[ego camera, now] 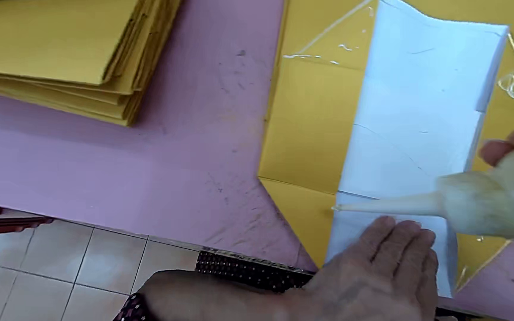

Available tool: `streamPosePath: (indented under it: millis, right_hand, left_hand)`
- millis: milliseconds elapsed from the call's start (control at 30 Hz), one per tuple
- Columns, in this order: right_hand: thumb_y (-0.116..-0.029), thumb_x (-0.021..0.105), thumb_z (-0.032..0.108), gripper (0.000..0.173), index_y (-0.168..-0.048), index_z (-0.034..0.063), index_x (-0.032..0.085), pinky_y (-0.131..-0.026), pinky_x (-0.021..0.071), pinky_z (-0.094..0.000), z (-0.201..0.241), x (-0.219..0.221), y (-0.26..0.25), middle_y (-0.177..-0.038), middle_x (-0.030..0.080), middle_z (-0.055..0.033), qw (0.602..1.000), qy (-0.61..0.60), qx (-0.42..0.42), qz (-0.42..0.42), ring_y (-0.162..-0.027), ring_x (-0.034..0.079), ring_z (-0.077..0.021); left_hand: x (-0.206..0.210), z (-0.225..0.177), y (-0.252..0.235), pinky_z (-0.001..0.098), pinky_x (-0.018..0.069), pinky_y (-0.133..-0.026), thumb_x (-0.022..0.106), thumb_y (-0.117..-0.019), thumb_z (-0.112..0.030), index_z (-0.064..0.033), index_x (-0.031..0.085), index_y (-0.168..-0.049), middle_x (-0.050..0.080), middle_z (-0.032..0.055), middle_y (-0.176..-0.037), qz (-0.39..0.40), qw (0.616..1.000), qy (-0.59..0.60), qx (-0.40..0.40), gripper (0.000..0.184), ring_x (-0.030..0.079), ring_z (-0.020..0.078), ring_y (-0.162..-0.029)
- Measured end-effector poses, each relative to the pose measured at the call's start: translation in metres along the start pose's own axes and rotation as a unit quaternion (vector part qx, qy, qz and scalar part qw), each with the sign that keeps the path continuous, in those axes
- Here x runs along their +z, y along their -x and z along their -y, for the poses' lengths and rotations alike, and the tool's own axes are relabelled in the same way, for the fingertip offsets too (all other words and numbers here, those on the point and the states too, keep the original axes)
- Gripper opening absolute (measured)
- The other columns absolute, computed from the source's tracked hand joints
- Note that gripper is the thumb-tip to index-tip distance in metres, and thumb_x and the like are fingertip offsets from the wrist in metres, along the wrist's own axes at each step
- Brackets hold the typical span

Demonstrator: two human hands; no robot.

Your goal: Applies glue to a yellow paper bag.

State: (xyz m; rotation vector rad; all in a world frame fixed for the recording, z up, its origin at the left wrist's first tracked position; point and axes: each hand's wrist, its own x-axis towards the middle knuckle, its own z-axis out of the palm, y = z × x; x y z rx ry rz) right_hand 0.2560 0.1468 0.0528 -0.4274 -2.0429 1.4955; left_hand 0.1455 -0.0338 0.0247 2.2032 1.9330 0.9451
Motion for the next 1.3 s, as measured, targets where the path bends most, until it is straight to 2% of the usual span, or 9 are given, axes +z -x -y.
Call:
streamPosePath:
  millis: [133,367,467,567,800,867,1000,1167,1300]
  right_hand:
    - [-0.0931,0.073,0.041,0.041,-0.128,0.0201,0.065,-0.098,0.0513,-0.0174,0.031,0.046,-0.03,-0.122,0.067,0.013,0.981,0.181,0.003,0.066,-0.118,0.06,0.0014]
    - [-0.0887,0.079,0.028,0.053,-0.13,0.0039,0.057,-0.087,0.0599,-0.0253,0.039,0.078,-0.061,-0.116,0.069,-0.0022,0.995,0.08,0.011,0.056,-0.107,0.069,-0.0123]
    - [-0.0932,0.074,0.028,0.053,-0.135,0.0013,0.055,-0.09,0.059,-0.0247,0.028,0.078,-0.07,-0.121,0.066,-0.0025,0.993,0.09,-0.027,0.077,-0.111,0.066,-0.0112]
    - [-0.0905,0.077,0.032,0.06,-0.132,-0.0036,0.054,-0.093,0.0609,-0.0327,0.029,0.086,-0.081,-0.122,0.067,-0.0087,0.994,0.068,-0.048,0.065,-0.115,0.067,-0.02]
    - [-0.092,0.075,0.036,0.06,-0.135,-0.0002,0.053,-0.092,0.0603,-0.0289,0.03,0.089,-0.085,-0.125,0.065,-0.0062,0.995,0.059,-0.02,0.082,-0.119,0.065,-0.0179]
    - [-0.0968,0.067,0.036,0.062,-0.143,0.0008,0.046,-0.093,0.058,-0.0245,0.027,0.083,-0.081,-0.132,0.06,-0.0052,0.993,0.043,0.004,0.109,-0.123,0.062,-0.0141]
    - [-0.0956,0.069,0.026,0.058,-0.142,-0.0011,0.046,-0.092,0.0589,-0.0236,0.025,0.079,-0.075,-0.13,0.061,-0.0049,0.993,0.056,-0.005,0.106,-0.121,0.063,-0.0125]
    - [-0.0931,0.072,0.023,0.051,-0.134,-0.0014,0.054,-0.091,0.0561,-0.0174,0.041,0.087,-0.071,-0.123,0.065,0.001,0.99,0.048,-0.002,0.134,-0.113,0.064,-0.004]
    - [-0.0888,0.077,0.025,0.043,-0.121,0.002,0.061,-0.079,0.0531,-0.0083,0.059,0.096,-0.069,-0.105,0.067,0.0089,0.985,0.124,0.021,0.121,-0.095,0.064,0.0075]
  left_hand:
    - [-0.001,-0.001,-0.001,0.0388,0.0417,-0.113,0.043,-0.1013,0.002,0.0025,0.067,-0.128,0.07,0.0133,-0.131,0.01,1.0,-0.007,-0.002,0.036,0.062,0.026,-0.129]
    - [-0.004,-0.003,-0.002,0.0378,0.0396,-0.113,0.042,-0.1017,0.001,0.0006,0.068,-0.127,0.07,0.0127,-0.13,0.016,1.0,-0.023,-0.006,0.036,0.062,0.026,-0.129]
    - [-0.004,-0.004,-0.002,0.0371,0.0397,-0.113,0.042,-0.1018,0.002,0.0005,0.068,-0.127,0.07,0.0129,-0.13,0.02,1.0,-0.021,-0.009,0.037,0.062,0.0261,-0.129]
    - [-0.005,-0.004,-0.002,0.0368,0.0404,-0.113,0.042,-0.1019,0.002,0.0002,0.068,-0.127,0.071,0.0132,-0.129,0.016,1.0,-0.02,-0.012,0.037,0.062,0.0259,-0.129]
    - [-0.009,-0.003,-0.002,0.0375,0.0393,-0.113,0.041,-0.102,0.002,0.0018,0.067,-0.129,0.07,0.0146,-0.13,0.029,0.999,-0.022,-0.01,0.037,0.062,0.0264,-0.129]
    - [-0.008,-0.003,-0.001,0.0377,0.039,-0.113,0.041,-0.1018,0.002,0.0019,0.067,-0.128,0.07,0.0147,-0.13,0.026,0.999,-0.018,-0.014,0.037,0.062,0.0266,-0.129]
    - [-0.009,-0.004,-0.001,0.0379,0.0392,-0.113,0.042,-0.1014,0.002,0.0009,0.068,-0.127,0.07,0.0143,-0.13,0.031,0.999,-0.026,-0.013,0.036,0.061,0.0264,-0.13]
    - [-0.01,-0.004,-0.002,0.0375,0.0401,-0.112,0.043,-0.1007,0.002,-0.0002,0.07,-0.123,0.071,0.0139,-0.129,0.031,0.999,-0.03,-0.01,0.035,0.062,0.026,-0.129]
    - [-0.011,-0.007,-0.004,0.0399,0.0379,-0.115,0.04,-0.1018,0.001,0.0022,0.066,-0.13,0.067,0.0149,-0.135,0.067,0.997,-0.025,-0.014,0.039,0.059,0.0287,-0.133]
